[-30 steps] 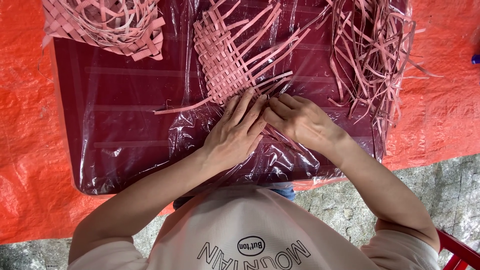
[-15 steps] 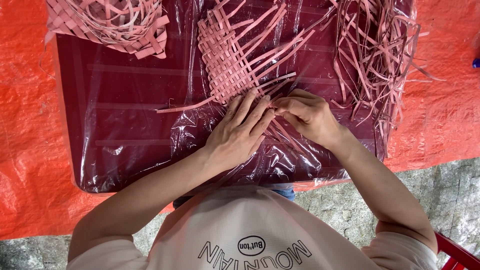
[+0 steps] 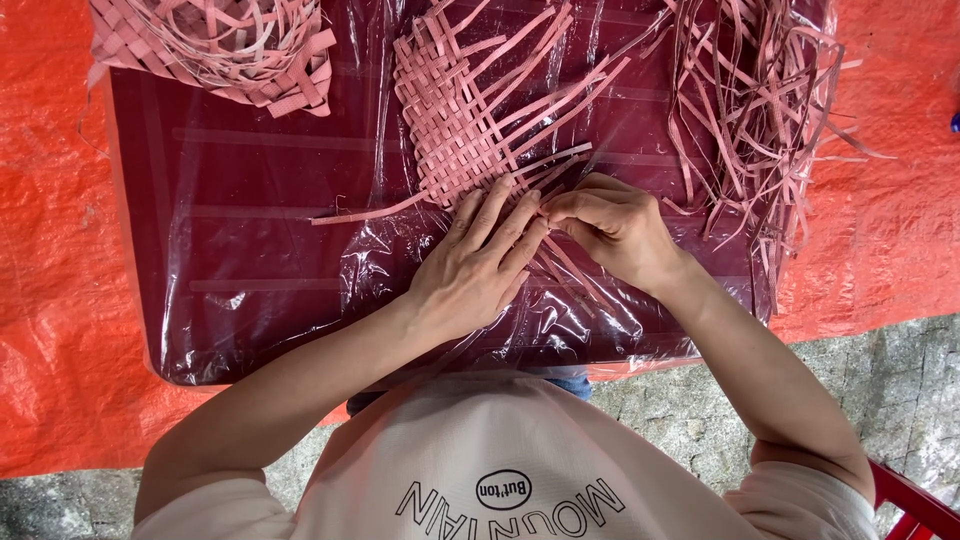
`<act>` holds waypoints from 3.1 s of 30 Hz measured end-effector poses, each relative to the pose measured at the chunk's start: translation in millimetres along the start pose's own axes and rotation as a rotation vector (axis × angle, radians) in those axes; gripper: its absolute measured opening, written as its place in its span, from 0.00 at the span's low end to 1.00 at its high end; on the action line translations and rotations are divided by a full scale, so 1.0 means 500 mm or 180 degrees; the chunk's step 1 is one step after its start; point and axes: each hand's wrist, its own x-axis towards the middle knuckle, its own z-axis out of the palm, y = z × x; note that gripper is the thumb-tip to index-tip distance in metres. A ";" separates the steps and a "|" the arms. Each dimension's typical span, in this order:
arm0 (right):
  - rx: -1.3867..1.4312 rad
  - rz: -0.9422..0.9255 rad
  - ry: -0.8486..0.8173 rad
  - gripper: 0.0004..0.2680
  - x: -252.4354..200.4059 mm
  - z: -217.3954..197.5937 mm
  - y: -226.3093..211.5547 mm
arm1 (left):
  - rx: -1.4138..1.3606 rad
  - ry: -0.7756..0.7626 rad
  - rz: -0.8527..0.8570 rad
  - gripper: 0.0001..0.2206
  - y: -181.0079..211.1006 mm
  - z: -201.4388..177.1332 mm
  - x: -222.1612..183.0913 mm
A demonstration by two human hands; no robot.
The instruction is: The person is manually weaving thin pink plastic strips together to form a lattice-patterned mat on a small plastic table.
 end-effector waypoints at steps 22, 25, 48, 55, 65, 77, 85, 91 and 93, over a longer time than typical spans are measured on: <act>-0.0051 0.1429 -0.0998 0.05 0.083 -0.029 -0.019 | -0.0169 0.0102 -0.0058 0.23 0.003 0.004 0.000; -0.0021 0.1508 -0.1080 0.04 0.089 -0.033 -0.017 | -0.0283 0.0144 -0.0033 0.22 0.003 0.003 0.000; -0.0969 -0.1229 -0.0042 0.05 0.016 -0.008 -0.010 | 0.0038 0.0196 -0.0105 0.17 0.008 -0.017 0.003; -0.1380 -0.1623 -0.0014 0.05 0.010 -0.004 0.005 | 0.0019 0.0063 -0.0031 0.17 -0.010 -0.015 0.013; -0.1169 -0.1497 -0.0135 0.06 0.034 -0.014 -0.021 | 0.0194 -0.0090 0.0176 0.14 -0.035 -0.018 0.027; -0.1436 -0.1757 -0.0042 0.06 0.012 -0.002 0.015 | 0.0332 -0.0207 0.0390 0.13 -0.040 -0.050 0.037; -0.1426 -0.1892 0.0066 0.06 0.012 -0.002 0.026 | -0.0068 0.0347 0.0598 0.19 -0.074 -0.013 0.032; -0.1176 -0.1831 0.0178 0.06 0.030 -0.008 -0.002 | 0.0103 0.0493 0.0819 0.17 -0.087 -0.034 0.045; -0.0769 -0.1616 0.0247 0.05 0.032 -0.009 -0.008 | 0.0019 0.0295 0.0914 0.11 -0.093 -0.063 0.049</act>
